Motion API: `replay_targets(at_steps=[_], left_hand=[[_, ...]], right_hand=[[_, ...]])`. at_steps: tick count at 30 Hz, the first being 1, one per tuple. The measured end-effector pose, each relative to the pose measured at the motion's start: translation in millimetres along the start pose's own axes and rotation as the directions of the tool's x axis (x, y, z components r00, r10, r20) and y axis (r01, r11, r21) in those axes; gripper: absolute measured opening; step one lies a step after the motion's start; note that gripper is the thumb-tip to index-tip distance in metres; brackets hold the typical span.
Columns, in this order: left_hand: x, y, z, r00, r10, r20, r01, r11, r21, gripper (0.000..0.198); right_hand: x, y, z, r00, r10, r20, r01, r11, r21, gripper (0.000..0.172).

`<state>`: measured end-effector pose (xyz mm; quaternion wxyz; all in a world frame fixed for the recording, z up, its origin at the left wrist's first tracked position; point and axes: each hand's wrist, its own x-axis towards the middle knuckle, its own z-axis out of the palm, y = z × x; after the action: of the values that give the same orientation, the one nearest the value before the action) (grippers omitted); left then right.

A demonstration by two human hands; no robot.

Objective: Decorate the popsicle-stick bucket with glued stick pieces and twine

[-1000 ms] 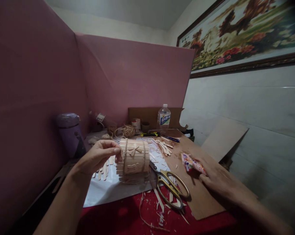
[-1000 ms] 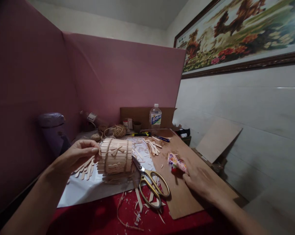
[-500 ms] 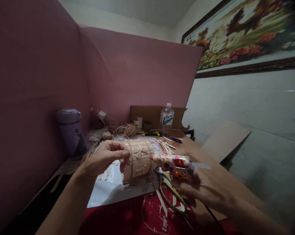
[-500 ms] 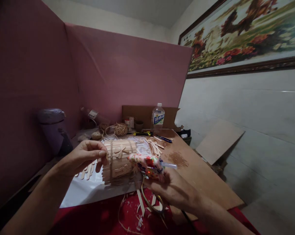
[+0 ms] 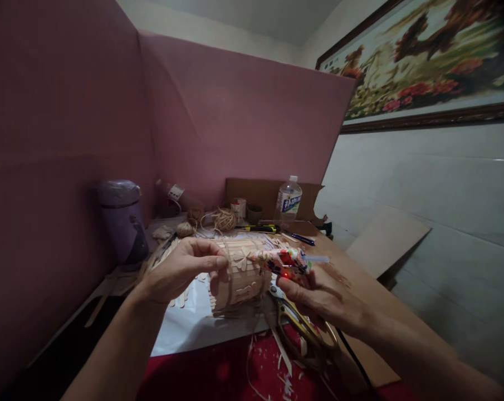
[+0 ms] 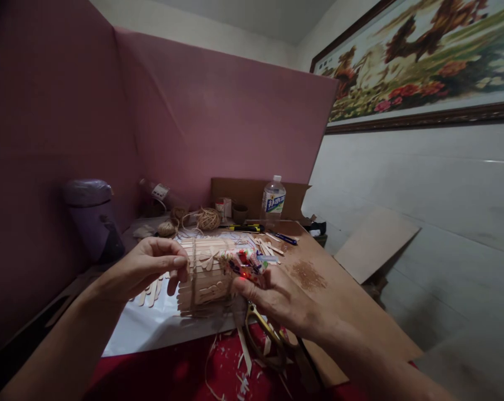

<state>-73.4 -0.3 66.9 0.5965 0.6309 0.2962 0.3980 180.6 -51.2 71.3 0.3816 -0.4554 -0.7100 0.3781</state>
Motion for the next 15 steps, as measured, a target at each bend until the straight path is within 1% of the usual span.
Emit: replay_targets(at_steps=[2,3,4,9,12,15], left_hand=[[0.0,0.3,0.1,1.0,0.002,-0.001,-0.002,1.0,0.005,0.012],[-0.2,0.5,0.0,1.0,0.002,0.0,-0.002,1.0,0.005,0.012],[-0.4,0.5,0.0,1.0,0.002,0.0,-0.002,1.0,0.005,0.012],[-2.6,0.7,0.1,1.0,0.008,0.024,-0.009,1.0,0.003,0.012],[-2.7,0.1,0.1,0.999,0.013,0.03,-0.013,1.0,0.001,0.012],[-0.8,-1.7,-0.7,0.999,0.016,0.034,-0.015,1.0,-0.016,0.013]], right_hand=[[-0.8,1.7,0.1,0.996,0.083,-0.022,-0.085,0.992,-0.094,0.042],[-1.4,1.9,0.2,0.991,0.132,-0.015,-0.133,0.981,-0.141,0.044],[-1.9,1.9,0.3,0.988,0.152,-0.009,-0.151,0.975,-0.16,0.045],[-1.7,3.4,1.0,0.99,0.139,0.005,-0.135,0.973,-0.187,0.045],[0.0,7.0,1.4,0.984,0.168,0.056,-0.155,0.969,-0.192,0.048],[0.8,10.0,0.9,0.979,0.199,0.038,-0.186,0.957,-0.222,0.049]])
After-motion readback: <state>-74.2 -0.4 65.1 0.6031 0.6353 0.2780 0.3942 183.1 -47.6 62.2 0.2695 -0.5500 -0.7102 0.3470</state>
